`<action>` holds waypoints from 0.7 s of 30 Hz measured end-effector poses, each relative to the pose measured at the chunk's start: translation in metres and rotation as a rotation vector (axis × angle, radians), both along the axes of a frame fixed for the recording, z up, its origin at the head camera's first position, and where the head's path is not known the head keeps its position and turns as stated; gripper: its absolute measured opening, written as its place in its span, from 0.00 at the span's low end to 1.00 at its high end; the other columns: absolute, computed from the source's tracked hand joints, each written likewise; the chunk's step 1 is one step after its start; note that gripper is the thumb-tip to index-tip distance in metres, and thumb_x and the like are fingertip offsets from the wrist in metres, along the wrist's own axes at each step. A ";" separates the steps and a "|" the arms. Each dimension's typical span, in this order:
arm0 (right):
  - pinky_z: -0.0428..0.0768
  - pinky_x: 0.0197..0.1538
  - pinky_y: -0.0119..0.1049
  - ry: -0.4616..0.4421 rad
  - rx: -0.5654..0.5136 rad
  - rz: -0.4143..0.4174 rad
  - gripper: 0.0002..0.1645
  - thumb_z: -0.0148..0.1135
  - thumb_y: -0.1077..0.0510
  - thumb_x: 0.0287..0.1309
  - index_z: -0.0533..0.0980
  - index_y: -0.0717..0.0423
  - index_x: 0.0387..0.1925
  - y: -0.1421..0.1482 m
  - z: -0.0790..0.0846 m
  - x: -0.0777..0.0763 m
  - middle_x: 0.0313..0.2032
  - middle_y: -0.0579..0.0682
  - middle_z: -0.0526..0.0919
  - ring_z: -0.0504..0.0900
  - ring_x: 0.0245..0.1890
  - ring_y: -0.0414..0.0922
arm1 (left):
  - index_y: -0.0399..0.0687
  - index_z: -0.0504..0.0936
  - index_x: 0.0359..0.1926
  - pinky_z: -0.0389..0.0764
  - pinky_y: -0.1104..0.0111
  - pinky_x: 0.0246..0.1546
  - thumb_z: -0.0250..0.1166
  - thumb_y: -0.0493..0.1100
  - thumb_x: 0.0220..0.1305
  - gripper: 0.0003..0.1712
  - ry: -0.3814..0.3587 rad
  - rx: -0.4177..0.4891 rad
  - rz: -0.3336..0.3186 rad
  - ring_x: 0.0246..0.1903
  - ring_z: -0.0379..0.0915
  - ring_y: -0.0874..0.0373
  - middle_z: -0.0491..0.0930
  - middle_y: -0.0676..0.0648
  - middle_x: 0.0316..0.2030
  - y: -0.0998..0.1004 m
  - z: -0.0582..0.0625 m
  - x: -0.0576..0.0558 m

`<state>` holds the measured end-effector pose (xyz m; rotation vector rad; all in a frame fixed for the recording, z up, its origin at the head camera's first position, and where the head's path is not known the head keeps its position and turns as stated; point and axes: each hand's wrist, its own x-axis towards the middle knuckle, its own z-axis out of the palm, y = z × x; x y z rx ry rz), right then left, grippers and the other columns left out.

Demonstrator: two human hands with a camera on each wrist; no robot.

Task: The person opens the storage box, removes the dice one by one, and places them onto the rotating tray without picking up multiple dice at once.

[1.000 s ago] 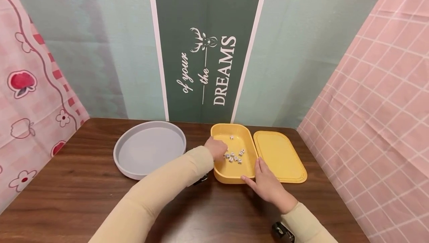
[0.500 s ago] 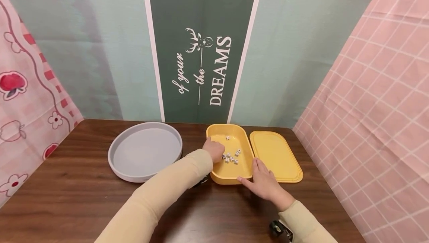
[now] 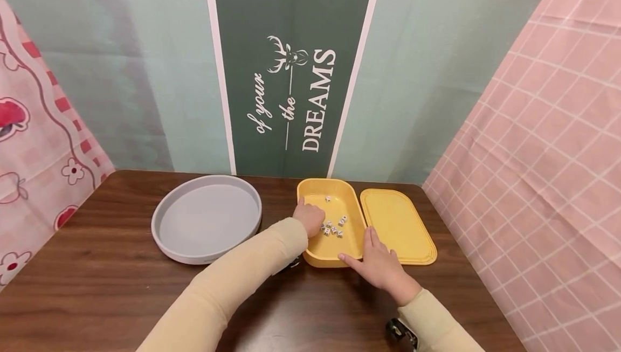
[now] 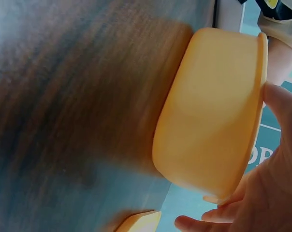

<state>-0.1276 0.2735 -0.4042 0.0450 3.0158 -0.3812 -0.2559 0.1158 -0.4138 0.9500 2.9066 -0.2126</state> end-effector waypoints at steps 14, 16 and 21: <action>0.54 0.58 0.68 -0.019 0.037 0.026 0.64 0.48 0.26 0.54 0.48 0.78 0.65 0.000 0.004 -0.002 0.67 0.73 0.48 0.63 0.60 0.68 | 0.53 0.83 0.34 0.55 0.49 0.62 0.62 0.43 0.59 0.04 -0.006 0.131 0.000 0.40 0.77 0.54 0.81 0.52 0.33 -0.008 0.013 -0.007; 0.53 0.58 0.68 -0.017 0.040 0.030 0.63 0.48 0.26 0.54 0.48 0.79 0.65 0.000 0.005 -0.002 0.66 0.73 0.49 0.62 0.60 0.67 | 0.53 0.83 0.32 0.57 0.50 0.62 0.62 0.42 0.58 0.03 -0.002 0.136 -0.009 0.38 0.76 0.55 0.80 0.52 0.31 -0.011 0.017 -0.006; 0.52 0.58 0.68 -0.013 0.040 0.034 0.63 0.49 0.27 0.54 0.49 0.79 0.65 0.000 0.006 -0.003 0.66 0.74 0.50 0.60 0.62 0.67 | 0.53 0.82 0.27 0.63 0.51 0.57 0.61 0.42 0.60 0.06 0.045 0.131 -0.043 0.33 0.73 0.58 0.78 0.53 0.27 -0.020 0.034 -0.001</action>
